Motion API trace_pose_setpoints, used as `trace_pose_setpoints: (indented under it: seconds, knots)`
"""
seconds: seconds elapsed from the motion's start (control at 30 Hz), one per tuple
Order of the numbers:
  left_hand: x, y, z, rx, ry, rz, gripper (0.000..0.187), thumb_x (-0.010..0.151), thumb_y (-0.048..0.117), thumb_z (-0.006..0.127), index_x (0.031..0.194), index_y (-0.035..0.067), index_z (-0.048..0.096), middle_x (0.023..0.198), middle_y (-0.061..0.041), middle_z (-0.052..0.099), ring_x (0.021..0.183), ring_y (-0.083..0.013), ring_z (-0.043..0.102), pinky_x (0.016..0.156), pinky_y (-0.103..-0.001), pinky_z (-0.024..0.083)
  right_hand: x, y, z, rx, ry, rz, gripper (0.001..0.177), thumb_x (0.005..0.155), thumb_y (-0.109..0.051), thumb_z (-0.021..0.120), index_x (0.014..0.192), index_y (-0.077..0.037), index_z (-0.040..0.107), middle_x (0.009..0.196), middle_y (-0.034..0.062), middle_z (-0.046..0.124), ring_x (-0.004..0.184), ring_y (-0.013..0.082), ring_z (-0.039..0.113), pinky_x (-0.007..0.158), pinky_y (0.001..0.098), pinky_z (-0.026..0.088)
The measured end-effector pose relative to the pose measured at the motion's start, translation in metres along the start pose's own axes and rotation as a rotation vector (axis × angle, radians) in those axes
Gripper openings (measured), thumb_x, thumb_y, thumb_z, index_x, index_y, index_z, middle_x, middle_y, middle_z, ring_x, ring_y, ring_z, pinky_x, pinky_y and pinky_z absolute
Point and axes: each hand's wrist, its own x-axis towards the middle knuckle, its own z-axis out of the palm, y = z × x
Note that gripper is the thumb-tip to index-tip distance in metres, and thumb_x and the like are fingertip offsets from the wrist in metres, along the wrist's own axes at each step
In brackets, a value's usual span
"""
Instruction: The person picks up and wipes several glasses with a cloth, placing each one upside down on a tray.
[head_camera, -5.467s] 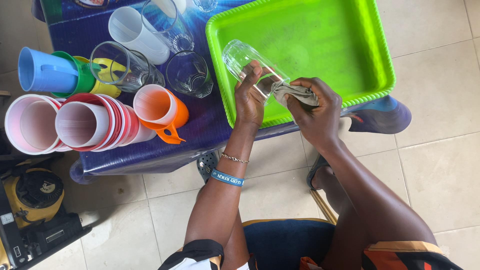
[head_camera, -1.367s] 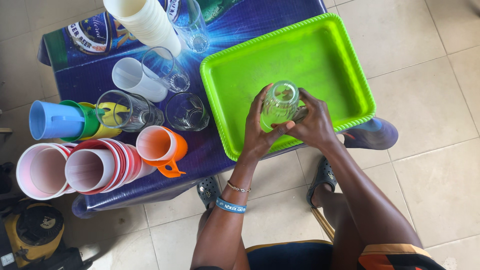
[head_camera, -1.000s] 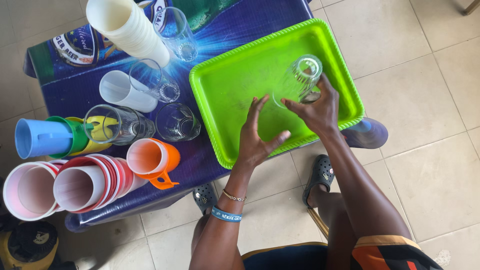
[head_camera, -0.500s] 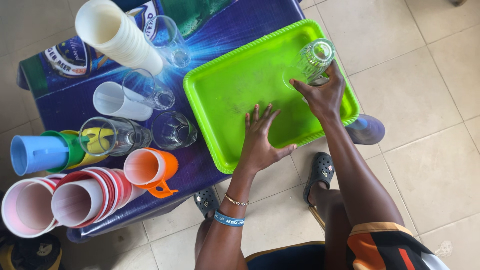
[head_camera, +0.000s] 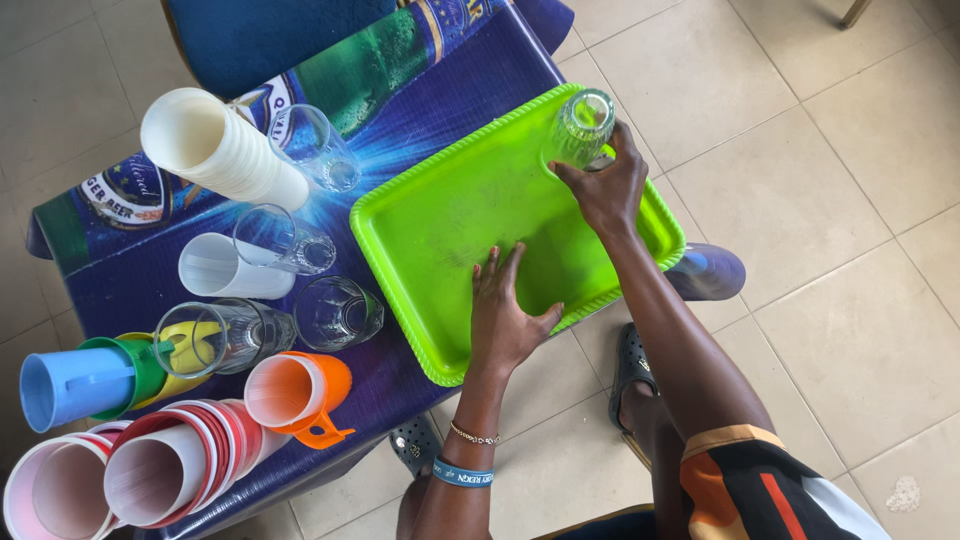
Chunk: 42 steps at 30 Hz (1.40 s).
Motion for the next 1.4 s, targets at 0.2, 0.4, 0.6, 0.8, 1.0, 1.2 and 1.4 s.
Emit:
trace_pose_setpoints:
  seconds: [0.2,0.4,0.6,0.8,1.0,1.2,1.4]
  knots:
    - [0.004,0.002,0.004,0.006,0.093,0.001,0.096,0.076,0.03,0.082,0.152,-0.003,0.034,0.149,-0.015,0.056,0.147,-0.0355,0.04,0.125,-0.051,0.023,0.011,0.003,0.014,0.022,0.02,-0.058,0.076,0.066,-0.017,0.099,0.131,0.0,0.062,0.122,0.0171,0.074,0.119,0.0303,0.07,0.103,0.0429,0.055]
    - [0.002,-0.003,0.011,0.04,0.12,0.04,0.087,0.08,0.026,0.081,0.15,-0.003,0.038,0.149,-0.016,0.056,0.148,-0.0377,0.038,0.125,-0.052,0.021,0.022,0.007,0.023,0.046,0.004,0.016,0.077,0.069,-0.02,0.099,0.131,-0.001,0.058,0.124,0.0157,0.073,0.12,0.0299,0.07,0.098,0.0403,0.059]
    - [0.001,-0.003,0.011,0.013,0.136,0.046,0.084,0.08,0.024,0.08,0.149,-0.002,0.04,0.149,-0.017,0.056,0.148,-0.0376,0.039,0.126,-0.052,0.021,0.016,0.014,0.028,-0.022,0.077,-0.153,0.079,0.07,-0.018,0.103,0.134,-0.003,0.058,0.126,0.0164,0.071,0.121,0.0324,0.067,0.106,0.0453,0.052]
    - [0.002,-0.003,0.009,0.012,0.137,0.041,0.081,0.08,0.023,0.08,0.148,-0.001,0.042,0.149,-0.017,0.057,0.148,-0.0376,0.04,0.125,-0.052,0.023,0.014,0.018,0.031,-0.081,0.08,-0.155,0.091,0.067,-0.01,0.099,0.143,-0.001,0.05,0.132,0.0187,0.063,0.124,0.0364,0.061,0.107,0.0451,0.05]
    - [0.0,-0.009,0.009,0.002,0.14,0.052,0.078,0.08,0.022,0.079,0.147,0.001,0.046,0.15,-0.019,0.054,0.147,-0.0378,0.041,0.125,-0.052,0.024,0.009,0.007,0.021,-0.212,-0.009,0.078,0.09,0.072,0.004,0.076,0.151,0.008,0.033,0.131,0.0266,0.056,0.122,0.0399,0.056,0.101,0.0475,0.047]
    - [-0.002,-0.009,-0.008,-0.105,0.157,0.07,0.089,0.079,0.025,0.082,0.152,-0.001,0.038,0.148,-0.023,0.055,0.145,-0.0427,0.042,0.121,-0.05,0.032,-0.033,-0.034,-0.019,-0.326,-0.139,0.102,0.075,0.073,0.005,0.067,0.146,-0.002,0.05,0.118,0.0183,0.06,0.108,0.0346,0.06,0.091,0.0488,0.048]
    - [-0.011,0.001,-0.034,-0.375,0.27,0.163,0.101,0.079,0.017,0.086,0.159,0.001,0.026,0.142,-0.026,0.061,0.135,-0.0427,0.059,0.111,-0.046,0.05,-0.067,-0.073,-0.014,-0.048,-0.508,-0.009,0.056,0.066,0.0,0.074,0.122,-0.002,0.066,0.109,0.0088,0.069,0.089,0.0224,0.068,0.08,0.0392,0.055]
